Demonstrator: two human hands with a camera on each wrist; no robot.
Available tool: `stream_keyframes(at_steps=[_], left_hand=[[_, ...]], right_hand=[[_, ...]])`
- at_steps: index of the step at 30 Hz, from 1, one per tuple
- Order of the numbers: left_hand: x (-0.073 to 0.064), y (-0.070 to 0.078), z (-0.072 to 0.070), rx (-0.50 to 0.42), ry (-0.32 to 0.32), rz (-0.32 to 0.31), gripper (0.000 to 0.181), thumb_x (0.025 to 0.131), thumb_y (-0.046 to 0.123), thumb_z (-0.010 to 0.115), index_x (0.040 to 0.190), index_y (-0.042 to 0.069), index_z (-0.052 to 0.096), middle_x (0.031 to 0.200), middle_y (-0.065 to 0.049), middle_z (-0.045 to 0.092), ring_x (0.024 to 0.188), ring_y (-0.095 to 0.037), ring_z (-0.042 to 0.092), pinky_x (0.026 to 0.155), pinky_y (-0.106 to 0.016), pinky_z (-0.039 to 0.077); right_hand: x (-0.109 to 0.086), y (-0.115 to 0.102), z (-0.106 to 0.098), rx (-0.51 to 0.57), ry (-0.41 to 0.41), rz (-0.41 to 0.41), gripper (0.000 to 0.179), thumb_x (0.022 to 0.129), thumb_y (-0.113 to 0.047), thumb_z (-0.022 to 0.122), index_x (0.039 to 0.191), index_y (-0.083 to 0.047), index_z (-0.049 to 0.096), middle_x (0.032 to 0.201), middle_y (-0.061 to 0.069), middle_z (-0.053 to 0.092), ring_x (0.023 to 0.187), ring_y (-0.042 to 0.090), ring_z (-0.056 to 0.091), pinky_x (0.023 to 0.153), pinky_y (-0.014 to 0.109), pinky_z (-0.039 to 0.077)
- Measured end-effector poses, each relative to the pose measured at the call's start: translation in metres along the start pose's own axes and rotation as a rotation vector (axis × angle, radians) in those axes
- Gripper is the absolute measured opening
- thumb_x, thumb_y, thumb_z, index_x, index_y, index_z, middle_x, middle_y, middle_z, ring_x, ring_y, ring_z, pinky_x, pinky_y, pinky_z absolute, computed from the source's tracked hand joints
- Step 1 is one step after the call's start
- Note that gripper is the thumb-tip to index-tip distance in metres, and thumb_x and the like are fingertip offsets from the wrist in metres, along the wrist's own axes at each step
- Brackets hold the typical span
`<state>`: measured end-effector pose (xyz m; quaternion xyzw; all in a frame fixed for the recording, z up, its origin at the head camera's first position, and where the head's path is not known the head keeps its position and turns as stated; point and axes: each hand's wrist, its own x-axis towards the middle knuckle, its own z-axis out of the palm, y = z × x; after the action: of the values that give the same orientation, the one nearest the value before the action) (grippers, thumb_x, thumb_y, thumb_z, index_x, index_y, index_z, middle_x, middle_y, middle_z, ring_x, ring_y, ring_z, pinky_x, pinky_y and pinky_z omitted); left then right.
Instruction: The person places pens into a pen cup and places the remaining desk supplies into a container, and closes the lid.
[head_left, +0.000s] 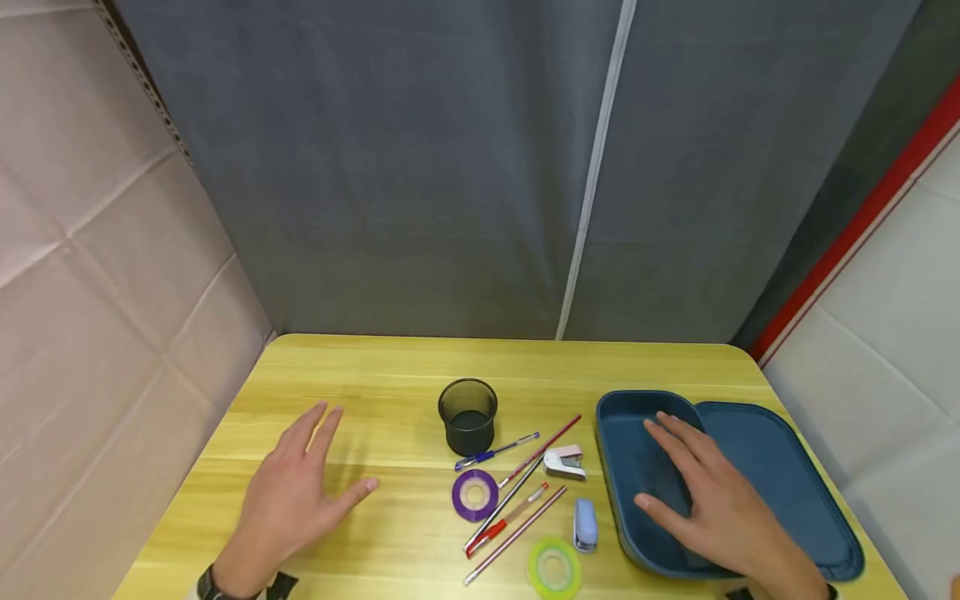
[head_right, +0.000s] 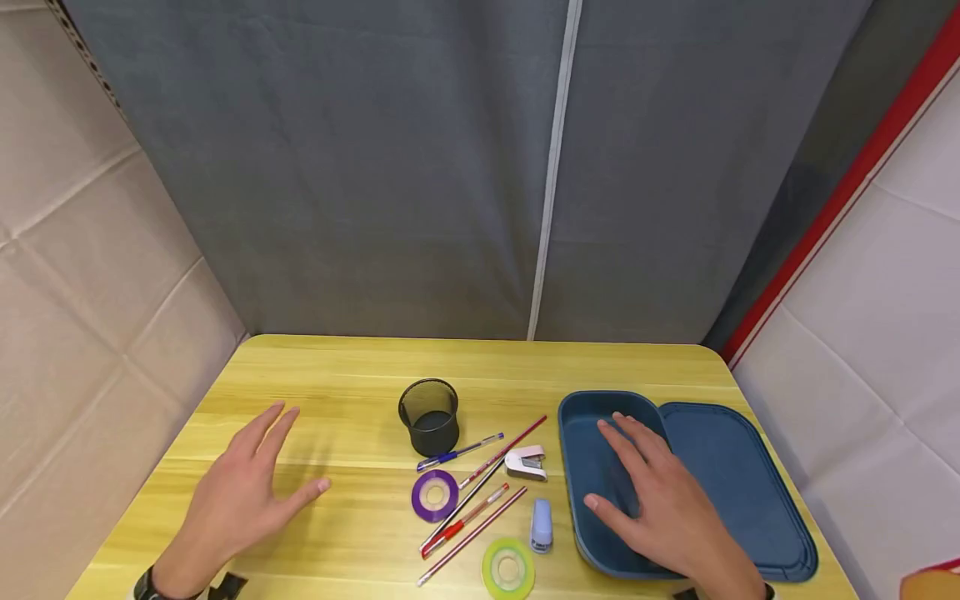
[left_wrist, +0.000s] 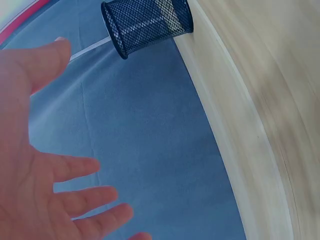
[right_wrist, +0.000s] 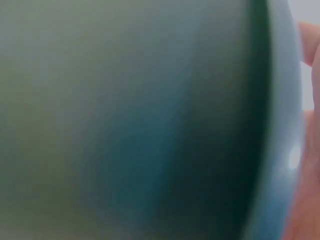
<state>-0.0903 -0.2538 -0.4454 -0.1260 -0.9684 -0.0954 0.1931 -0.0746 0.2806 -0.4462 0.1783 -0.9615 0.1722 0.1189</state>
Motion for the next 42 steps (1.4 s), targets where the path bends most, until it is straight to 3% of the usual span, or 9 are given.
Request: stream_keyframes(at_steps=[3,9,14,23,29,34,38,42], left_hand=[[0.004,0.002,0.001,-0.043,0.014,0.009,0.102,0.080,0.067,0.082,0.154,0.005,0.050,0.156,-0.023,0.050,0.133,-0.045,0.056,0.087,-0.063,0.058],[0.016,0.007,0.002,-0.136,0.009,0.011,0.095,0.085,0.060,0.082,0.154,0.005,0.049,0.158,-0.023,0.049,0.136,-0.046,0.053,0.096,-0.067,0.053],[0.025,0.013,0.001,-0.193,-0.018,0.013,0.091,0.087,0.058,0.081,0.154,0.005,0.050,0.159,-0.021,0.048,0.140,-0.044,0.050,0.103,-0.067,0.051],[0.036,0.025,0.011,-0.351,-0.135,0.002,0.087,0.090,0.059,0.078,0.157,0.012,0.048,0.161,-0.015,0.049,0.146,-0.041,0.049,0.114,-0.065,0.044],[0.043,0.034,0.017,-0.412,-0.175,0.010,0.089,0.089,0.062,0.078,0.157,0.013,0.048,0.159,-0.013,0.051,0.144,-0.040,0.052,0.113,-0.064,0.047],[0.051,0.039,0.024,-0.486,-0.200,0.031,0.085,0.089,0.059,0.080,0.156,0.014,0.050,0.157,-0.011,0.054,0.140,-0.035,0.057,0.104,-0.052,0.057],[0.058,0.044,0.031,-0.563,-0.239,0.037,0.084,0.090,0.057,0.080,0.156,0.016,0.049,0.155,-0.009,0.055,0.139,-0.032,0.057,0.103,-0.047,0.058],[0.064,0.048,0.036,-0.626,-0.278,0.018,0.085,0.089,0.055,0.082,0.156,0.016,0.049,0.153,-0.010,0.056,0.138,-0.031,0.057,0.104,-0.046,0.058]], right_hand=[[0.001,-0.004,0.003,0.005,0.021,-0.033,0.088,0.087,-0.051,0.084,0.161,-0.022,0.046,0.162,0.010,0.045,0.137,0.036,0.051,0.091,0.065,0.056],[0.004,-0.011,0.006,-0.012,0.063,-0.096,0.080,0.087,-0.042,0.087,0.156,-0.022,0.052,0.157,0.008,0.050,0.135,0.030,0.054,0.086,0.055,0.060],[0.007,-0.019,0.005,0.034,0.036,-0.098,0.074,0.090,-0.040,0.085,0.154,-0.023,0.054,0.156,0.006,0.051,0.135,0.030,0.055,0.090,0.055,0.060],[0.012,-0.033,0.016,0.169,-0.018,-0.138,0.072,0.088,-0.032,0.088,0.152,-0.032,0.054,0.151,-0.003,0.056,0.130,0.020,0.062,0.091,0.042,0.062],[0.016,-0.044,0.017,0.177,-0.020,-0.191,0.069,0.086,-0.031,0.089,0.148,-0.031,0.058,0.148,-0.007,0.057,0.127,0.017,0.063,0.091,0.039,0.061],[0.021,-0.055,0.017,0.232,-0.045,-0.199,0.066,0.086,-0.028,0.090,0.144,-0.033,0.060,0.146,-0.007,0.059,0.118,0.011,0.064,0.086,0.034,0.061],[0.023,-0.063,0.020,0.285,-0.078,-0.199,0.064,0.089,-0.028,0.087,0.145,-0.036,0.059,0.146,-0.009,0.058,0.112,0.008,0.065,0.085,0.029,0.060],[0.024,-0.071,0.027,0.300,-0.107,-0.192,0.057,0.093,-0.036,0.083,0.144,-0.039,0.059,0.147,-0.013,0.058,0.123,0.012,0.065,0.091,0.033,0.062]])
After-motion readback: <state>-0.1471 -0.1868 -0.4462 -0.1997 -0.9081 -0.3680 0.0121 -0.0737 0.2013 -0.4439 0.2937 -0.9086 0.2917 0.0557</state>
